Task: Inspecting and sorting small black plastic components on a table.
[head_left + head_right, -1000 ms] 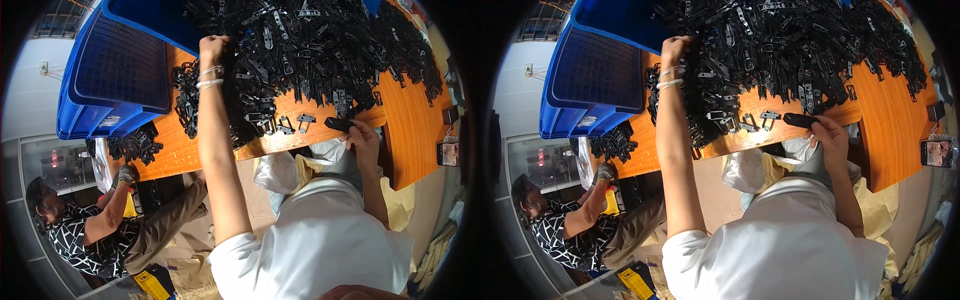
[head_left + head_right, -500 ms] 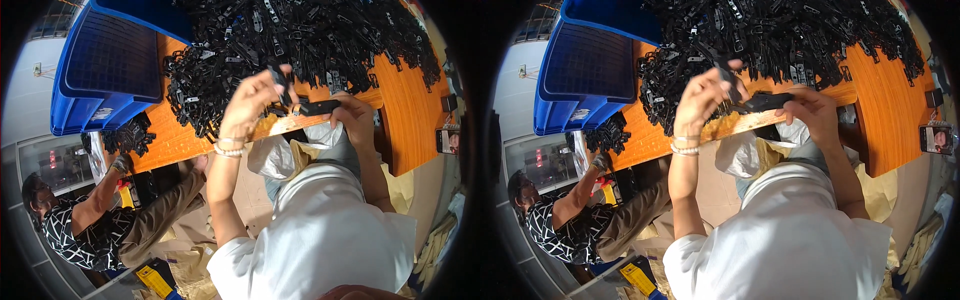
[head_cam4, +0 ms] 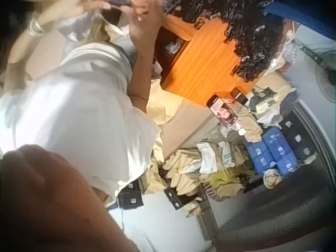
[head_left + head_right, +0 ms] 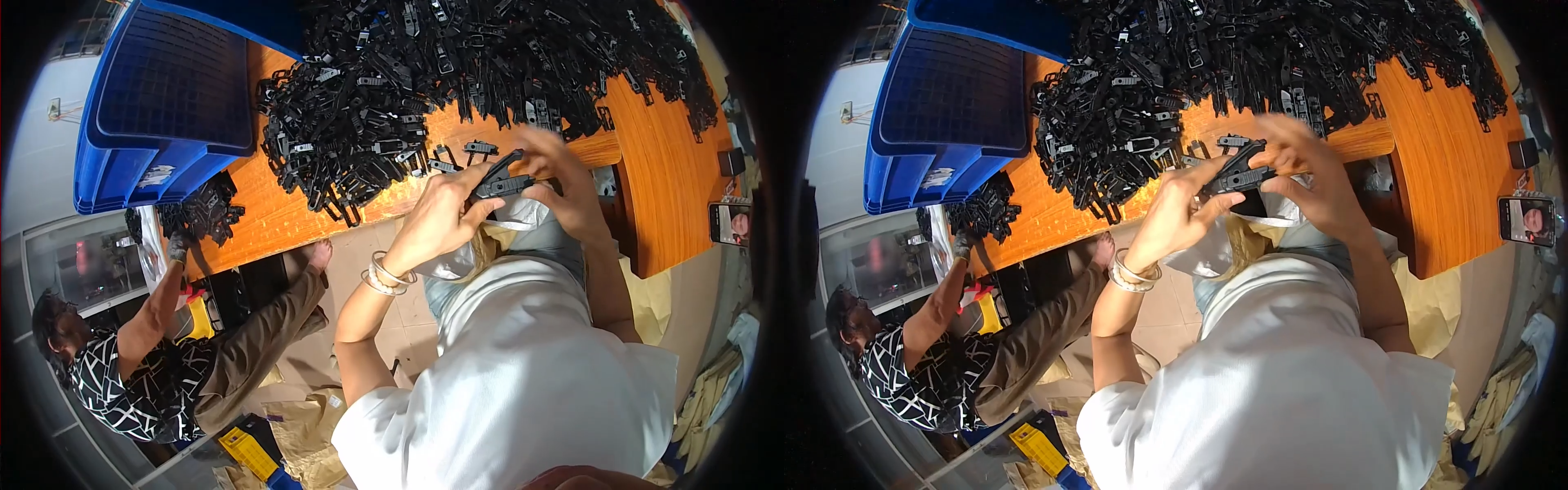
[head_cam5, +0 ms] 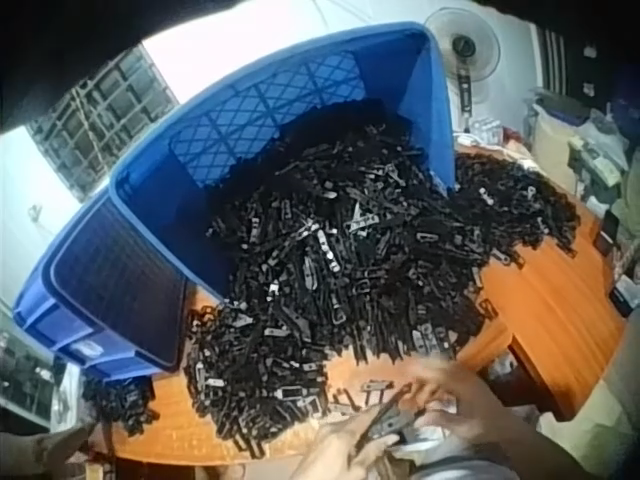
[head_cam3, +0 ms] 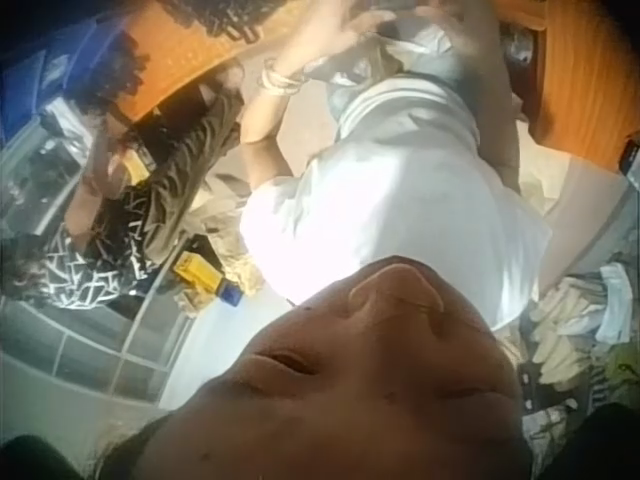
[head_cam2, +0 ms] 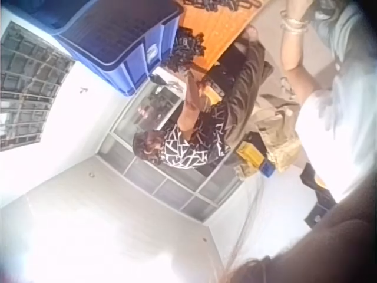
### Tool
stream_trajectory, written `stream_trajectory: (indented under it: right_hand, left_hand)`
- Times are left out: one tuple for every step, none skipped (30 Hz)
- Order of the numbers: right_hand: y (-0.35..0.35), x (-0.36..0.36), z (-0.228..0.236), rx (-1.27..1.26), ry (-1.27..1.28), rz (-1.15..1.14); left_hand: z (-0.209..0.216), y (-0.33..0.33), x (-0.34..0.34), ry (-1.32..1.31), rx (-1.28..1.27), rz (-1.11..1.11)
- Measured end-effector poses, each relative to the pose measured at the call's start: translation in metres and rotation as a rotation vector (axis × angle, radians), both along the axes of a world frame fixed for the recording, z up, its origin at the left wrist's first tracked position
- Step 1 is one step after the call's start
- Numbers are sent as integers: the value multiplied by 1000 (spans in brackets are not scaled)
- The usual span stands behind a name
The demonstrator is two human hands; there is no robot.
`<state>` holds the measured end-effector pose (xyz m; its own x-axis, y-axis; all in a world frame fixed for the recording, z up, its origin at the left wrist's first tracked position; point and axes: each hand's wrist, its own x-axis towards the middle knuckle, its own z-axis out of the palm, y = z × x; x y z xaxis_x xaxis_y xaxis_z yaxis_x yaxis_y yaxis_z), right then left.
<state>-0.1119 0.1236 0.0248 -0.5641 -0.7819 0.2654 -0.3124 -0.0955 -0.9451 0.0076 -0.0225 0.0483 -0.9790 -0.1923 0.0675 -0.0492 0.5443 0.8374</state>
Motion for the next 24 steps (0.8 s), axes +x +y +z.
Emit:
stream_trajectory:
  right_hand:
    - [0,0,0,10,-70,78]
    - [1,0,-1,13,-71,77]
    - [1,0,-4,17,-21,73]
    - [2,1,-6,20,30,70]
    - [3,2,-8,22,29,70]
    - [5,3,-11,41,38,53]
    - [6,3,-13,56,46,37]
    - [6,2,-14,55,44,40]
    - [7,2,-14,70,26,56]
    - [8,2,-15,87,8,70]
    - [10,2,-17,88,6,69]
    - [13,4,-21,123,-200,81]
    - [16,5,-24,156,-406,92]
    - [20,5,-27,158,-407,91]
    - [24,5,-31,247,-181,43]
    - [27,4,-34,332,47,-4]
    - [30,4,-40,332,46,-5]
    - [31,4,-50,301,93,11]
    - [32,5,-57,273,140,24]
    - [31,7,-62,275,141,18]
    - [31,10,-66,220,194,34]
    - [29,10,-67,161,245,53]
    - [29,10,-65,160,248,49]
    - [28,9,-61,178,229,25]
  left_hand:
    - [2,1,0,-30,-3,-1]
    - [2,2,1,-60,-7,-2]
    - [0,3,1,-61,-4,-2]
    - [-2,3,3,-85,19,-9]
    - [-5,4,4,-109,41,-17]
    - [-9,4,5,-109,43,-16]
    - [-13,5,6,-44,54,-17]
    - [-18,5,7,21,65,-17]
    - [-25,7,10,19,64,-15]
    - [-32,11,12,-67,212,20]
    - [-37,13,14,-154,360,55]
    - [-42,13,15,-156,361,54]
    - [-44,14,15,-84,174,-2]
    - [-45,13,14,-12,-13,-59]
    - [-47,11,11,89,-106,-56]
    - [-48,8,8,89,-106,-57]
    - [-50,6,5,117,-220,52]
    - [-51,3,0,145,-333,162]
    - [-53,-1,-8,175,-361,210]
    - [-55,-5,-15,178,-359,205]
    - [-57,-8,-22,124,-390,199]
    - [-59,-12,-29,69,-424,196]
    - [-60,-17,-34,-1,-359,185]
    - [-61,-21,-37,3,-360,182]
